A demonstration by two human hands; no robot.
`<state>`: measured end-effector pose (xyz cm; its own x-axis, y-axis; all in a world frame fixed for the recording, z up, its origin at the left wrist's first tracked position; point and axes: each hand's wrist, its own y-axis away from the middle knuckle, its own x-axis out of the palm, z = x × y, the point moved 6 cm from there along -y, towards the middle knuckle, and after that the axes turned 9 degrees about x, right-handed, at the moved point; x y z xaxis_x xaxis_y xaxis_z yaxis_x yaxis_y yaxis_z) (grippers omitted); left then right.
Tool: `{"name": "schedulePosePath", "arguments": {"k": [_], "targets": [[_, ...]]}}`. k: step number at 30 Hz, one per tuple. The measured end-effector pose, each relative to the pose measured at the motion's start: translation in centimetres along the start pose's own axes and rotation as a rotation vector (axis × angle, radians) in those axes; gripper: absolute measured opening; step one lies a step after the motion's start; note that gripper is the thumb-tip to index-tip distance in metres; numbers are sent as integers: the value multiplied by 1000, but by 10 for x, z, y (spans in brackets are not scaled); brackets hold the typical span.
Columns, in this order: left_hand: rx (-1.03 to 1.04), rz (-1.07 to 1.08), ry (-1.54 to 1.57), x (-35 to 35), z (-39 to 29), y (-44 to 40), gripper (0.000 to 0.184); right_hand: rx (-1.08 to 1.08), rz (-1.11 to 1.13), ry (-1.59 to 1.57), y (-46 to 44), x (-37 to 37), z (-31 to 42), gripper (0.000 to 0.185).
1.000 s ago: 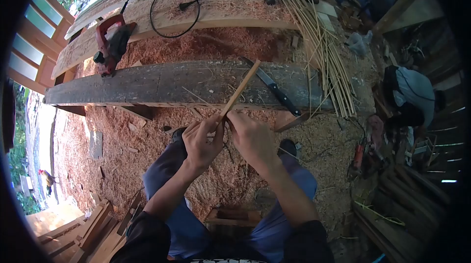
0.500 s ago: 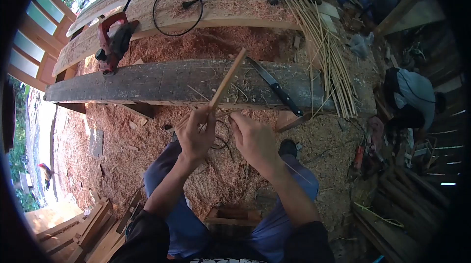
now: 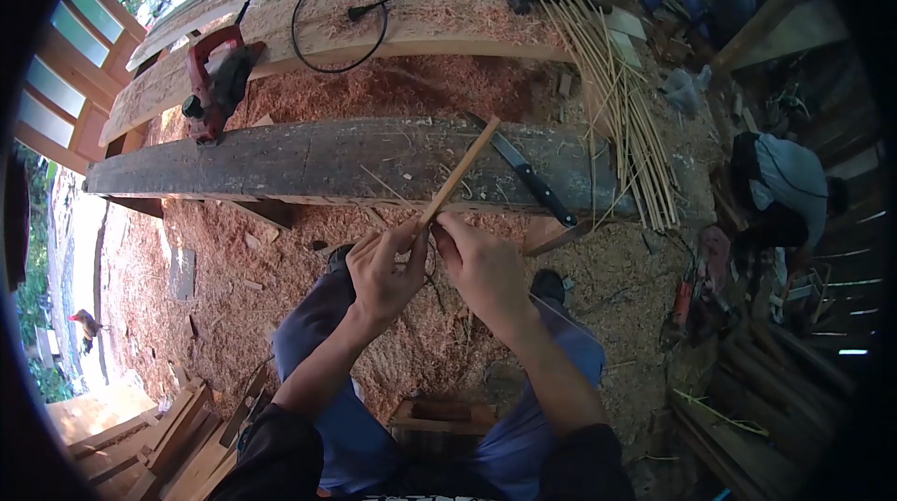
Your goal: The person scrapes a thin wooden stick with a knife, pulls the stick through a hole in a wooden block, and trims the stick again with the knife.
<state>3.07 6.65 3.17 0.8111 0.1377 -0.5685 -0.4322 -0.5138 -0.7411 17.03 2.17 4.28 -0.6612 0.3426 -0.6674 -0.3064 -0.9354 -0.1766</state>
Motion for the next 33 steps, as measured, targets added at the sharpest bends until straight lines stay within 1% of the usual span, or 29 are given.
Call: {"name": "schedulePosePath", "arguments": {"k": [3, 6, 8, 14, 16, 19, 20, 22, 27, 29, 33], "targets": [[36, -15, 2, 0, -1, 1, 22, -31, -32, -10, 1, 2, -2, 14], [-3, -21, 16, 0, 1, 1, 22, -32, -50, -74, 2, 1, -3, 12], [-14, -12, 10, 0, -1, 0, 28, -23, -42, -118, 2, 2, -4, 11], [3, 1, 40, 5, -6, 2, 24, 41, -2, -112, 2, 4, -8, 10], [11, -6, 42, 8, -3, 4, 25, 57, -26, -205, 2, 1, -8, 10], [0, -20, 38, 9, 1, 8, 27, 41, -13, -243, 0, 0, -8, 12], [-16, -23, 44, 9, 2, 8, 27, 40, -15, -245, 0, 0, -9, 12], [-12, -23, 36, 8, 2, 8, 28, 14, -3, -122, 1, 2, -10, 10], [-25, 11, 34, 7, -3, 5, 29, 5, -33, -123, 3, 3, -12, 8], [-19, 14, 43, 7, -5, 3, 25, -2, -45, -133, 4, 3, -14, 7], [-36, 35, 53, 7, -4, 4, 25, -10, -40, -131, 4, 5, -15, 8]]}}
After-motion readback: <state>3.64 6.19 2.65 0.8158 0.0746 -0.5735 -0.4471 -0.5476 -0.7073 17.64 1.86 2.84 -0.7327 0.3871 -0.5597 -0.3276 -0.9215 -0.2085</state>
